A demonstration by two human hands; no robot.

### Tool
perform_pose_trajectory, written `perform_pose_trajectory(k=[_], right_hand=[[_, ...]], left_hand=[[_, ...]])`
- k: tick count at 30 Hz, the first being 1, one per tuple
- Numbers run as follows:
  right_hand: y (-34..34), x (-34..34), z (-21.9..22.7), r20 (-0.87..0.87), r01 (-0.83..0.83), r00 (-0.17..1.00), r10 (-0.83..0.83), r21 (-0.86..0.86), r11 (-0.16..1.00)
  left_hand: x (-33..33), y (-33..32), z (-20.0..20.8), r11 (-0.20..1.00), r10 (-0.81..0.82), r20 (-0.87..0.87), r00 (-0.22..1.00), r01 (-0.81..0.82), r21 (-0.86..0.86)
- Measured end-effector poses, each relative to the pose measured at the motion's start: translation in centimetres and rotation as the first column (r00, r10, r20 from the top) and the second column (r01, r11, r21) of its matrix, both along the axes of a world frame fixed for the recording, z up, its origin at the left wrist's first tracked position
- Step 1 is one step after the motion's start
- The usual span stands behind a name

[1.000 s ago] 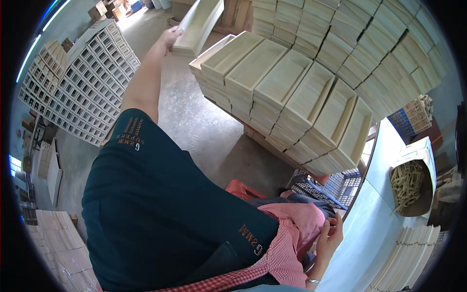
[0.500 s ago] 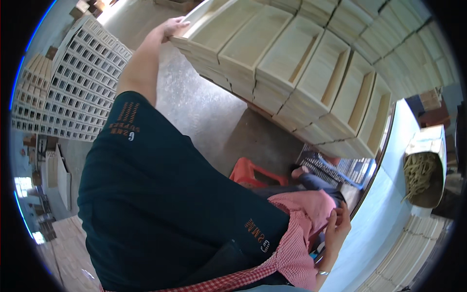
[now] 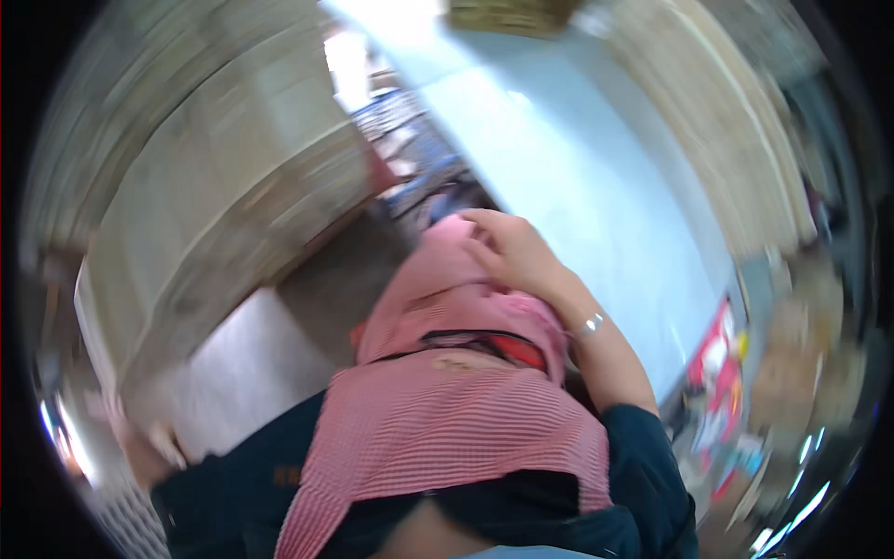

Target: Assemble small wooden boxes using glue and a pneumatic stapler.

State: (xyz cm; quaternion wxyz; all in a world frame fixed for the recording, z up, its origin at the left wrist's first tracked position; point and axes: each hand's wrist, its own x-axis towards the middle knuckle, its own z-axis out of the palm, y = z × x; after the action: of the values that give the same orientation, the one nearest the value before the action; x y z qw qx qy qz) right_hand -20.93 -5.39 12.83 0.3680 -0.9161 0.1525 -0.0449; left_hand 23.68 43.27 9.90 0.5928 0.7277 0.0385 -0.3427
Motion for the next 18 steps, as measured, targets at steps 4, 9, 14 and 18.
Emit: perform_pose_trajectory(k=[4, 9, 14, 18], right_hand=[[-6.8, -8.3, 1.3, 0.108, 0.381, 0.921, -0.373, -0.067, 0.922], [-13.9, -21.3, 2.1, 0.199, 0.740, 0.671, -0.714, -0.121, 0.662], [-23.5, -35.1, 2.0, 0.456, 0.928, 0.345, -0.820, -0.297, 0.224], [-31.9, -44.6, 6.1, 0.473, 0.948, -0.008, -0.881, -0.277, -0.158]], left_hand=[[-2.5, -11.0, 0.6, 0.934, -0.348, -0.007, 0.938, 0.346, -0.088], [-9.9, -14.7, 0.6, 0.808, -0.583, -0.037, 0.812, 0.574, -0.130], [-22.4, -19.6, 1.1, 0.692, -0.720, -0.093, 0.688, 0.699, -0.180], [-25.5, -22.3, -1.4, 0.608, -0.793, -0.088, 0.603, 0.777, -0.163]])
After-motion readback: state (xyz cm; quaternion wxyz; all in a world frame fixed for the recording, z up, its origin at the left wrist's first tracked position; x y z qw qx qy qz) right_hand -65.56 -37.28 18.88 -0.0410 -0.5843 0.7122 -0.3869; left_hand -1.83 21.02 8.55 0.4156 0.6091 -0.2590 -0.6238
